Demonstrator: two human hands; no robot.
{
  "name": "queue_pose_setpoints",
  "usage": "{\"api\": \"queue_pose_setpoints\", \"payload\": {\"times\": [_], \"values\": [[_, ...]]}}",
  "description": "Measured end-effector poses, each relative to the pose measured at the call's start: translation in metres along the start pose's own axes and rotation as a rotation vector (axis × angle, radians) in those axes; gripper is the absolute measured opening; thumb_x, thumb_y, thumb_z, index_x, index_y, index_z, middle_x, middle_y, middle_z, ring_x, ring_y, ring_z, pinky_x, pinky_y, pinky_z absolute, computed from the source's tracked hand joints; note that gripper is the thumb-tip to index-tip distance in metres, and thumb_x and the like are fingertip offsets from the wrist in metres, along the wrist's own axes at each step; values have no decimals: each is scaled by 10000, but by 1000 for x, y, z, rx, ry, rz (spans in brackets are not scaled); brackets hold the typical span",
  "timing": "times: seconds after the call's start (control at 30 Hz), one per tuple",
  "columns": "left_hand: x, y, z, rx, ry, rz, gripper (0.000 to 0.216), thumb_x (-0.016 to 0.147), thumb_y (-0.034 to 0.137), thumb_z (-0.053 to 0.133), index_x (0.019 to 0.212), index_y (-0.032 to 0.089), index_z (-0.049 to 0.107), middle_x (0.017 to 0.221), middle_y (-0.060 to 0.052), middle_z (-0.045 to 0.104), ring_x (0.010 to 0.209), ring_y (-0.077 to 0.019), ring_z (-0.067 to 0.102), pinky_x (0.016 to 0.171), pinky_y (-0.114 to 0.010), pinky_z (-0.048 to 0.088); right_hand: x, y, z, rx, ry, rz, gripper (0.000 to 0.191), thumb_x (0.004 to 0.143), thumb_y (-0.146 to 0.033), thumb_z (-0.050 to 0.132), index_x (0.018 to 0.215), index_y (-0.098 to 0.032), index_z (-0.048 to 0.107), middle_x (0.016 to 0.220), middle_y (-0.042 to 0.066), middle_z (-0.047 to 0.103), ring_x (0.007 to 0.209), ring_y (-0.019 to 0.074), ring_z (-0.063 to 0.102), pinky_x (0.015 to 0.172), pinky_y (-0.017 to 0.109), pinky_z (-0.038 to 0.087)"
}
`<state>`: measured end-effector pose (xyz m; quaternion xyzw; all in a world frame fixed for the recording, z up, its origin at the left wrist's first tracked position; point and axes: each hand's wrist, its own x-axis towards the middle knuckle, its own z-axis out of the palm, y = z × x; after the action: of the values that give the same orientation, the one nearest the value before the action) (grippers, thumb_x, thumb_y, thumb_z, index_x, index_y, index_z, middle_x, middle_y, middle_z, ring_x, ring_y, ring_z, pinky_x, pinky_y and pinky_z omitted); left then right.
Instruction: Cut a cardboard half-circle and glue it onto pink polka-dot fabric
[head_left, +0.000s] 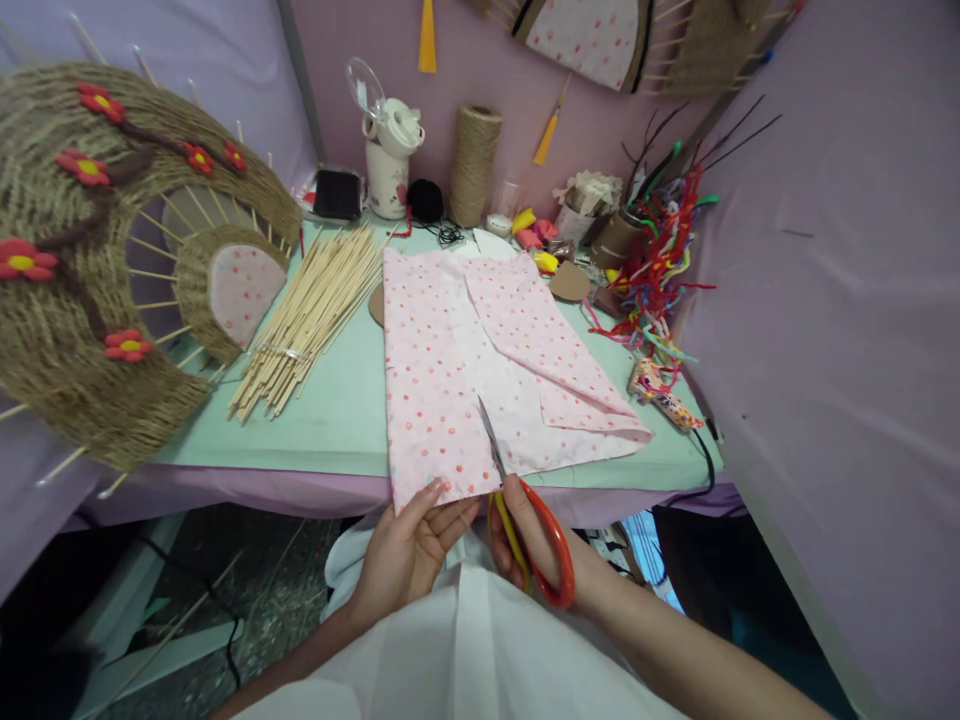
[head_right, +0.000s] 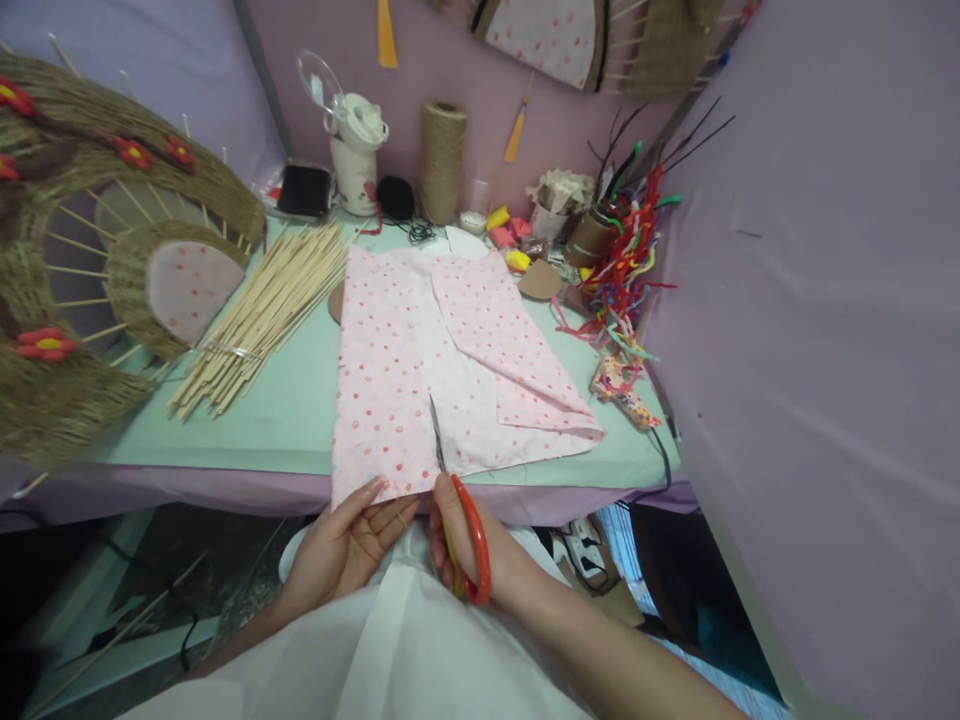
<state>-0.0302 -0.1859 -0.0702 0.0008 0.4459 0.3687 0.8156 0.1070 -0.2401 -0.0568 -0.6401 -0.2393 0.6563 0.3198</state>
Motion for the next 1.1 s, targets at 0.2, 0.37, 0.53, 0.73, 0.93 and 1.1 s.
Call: {"api": "queue_pose_setpoints", "payload": {"times": [0.2, 0.37, 0.53, 0.73, 0.93, 1.1], "values": [[-1, 1, 1, 5, -13, -2, 210, 839, 26, 554, 1028, 116, 577, 821, -114, 761, 733, -221, 748, 729, -312, 622, -7, -8, 4, -99, 43, -10, 735, 787, -863, 219, 563, -197, 437, 393, -37, 409, 323, 68, 344, 351, 210, 231], [-1, 1, 1, 1, 10, -2, 212, 840, 14, 545, 1022, 119, 570, 791, -97, 760, 699, -215, 746, 704, -305, 625, -5, -3, 2, -160, 49, -9, 767, 779, -872, 192, 522, -191, 434, 384, -33, 397, 308, 57, 329, 333, 200, 219], [0, 1, -1, -6, -1, 4, 198, 843, 19, 544, 1015, 112, 571, 807, -111, 761, 710, -217, 746, 723, -321, 626, -1, -5, 2, -42, 17, 12, 706, 767, -874, 254, 668, -205, 456, 403, -64, 429, 306, 66, 349, 332, 193, 277], [-1, 2, 0, -10, -2, 11, 141, 825, 16, 560, 914, 125, 569, 782, -97, 758, 684, -218, 744, 698, -315, 629, -2, -19, 0, -65, 28, 45, 707, 765, -874, 262, 700, -203, 474, 434, -63, 453, 316, 73, 382, 345, 208, 401], [1, 2, -1, -5, -18, 10, 128, 837, 23, 553, 916, 123, 571, 785, -102, 758, 688, -218, 744, 691, -306, 627, 5, -20, -4, -92, -20, 50, 775, 735, -899, 253, 528, -180, 458, 437, -34, 445, 330, 66, 419, 392, 232, 480], [1, 1, -4, 0, -35, 3, 185, 845, 23, 554, 1002, 120, 568, 817, -107, 761, 717, -218, 747, 711, -308, 625, 7, -24, -2, -38, 3, 44, 754, 731, -888, 323, 486, -185, 441, 380, -50, 391, 303, 59, 354, 376, 241, 496]]}}
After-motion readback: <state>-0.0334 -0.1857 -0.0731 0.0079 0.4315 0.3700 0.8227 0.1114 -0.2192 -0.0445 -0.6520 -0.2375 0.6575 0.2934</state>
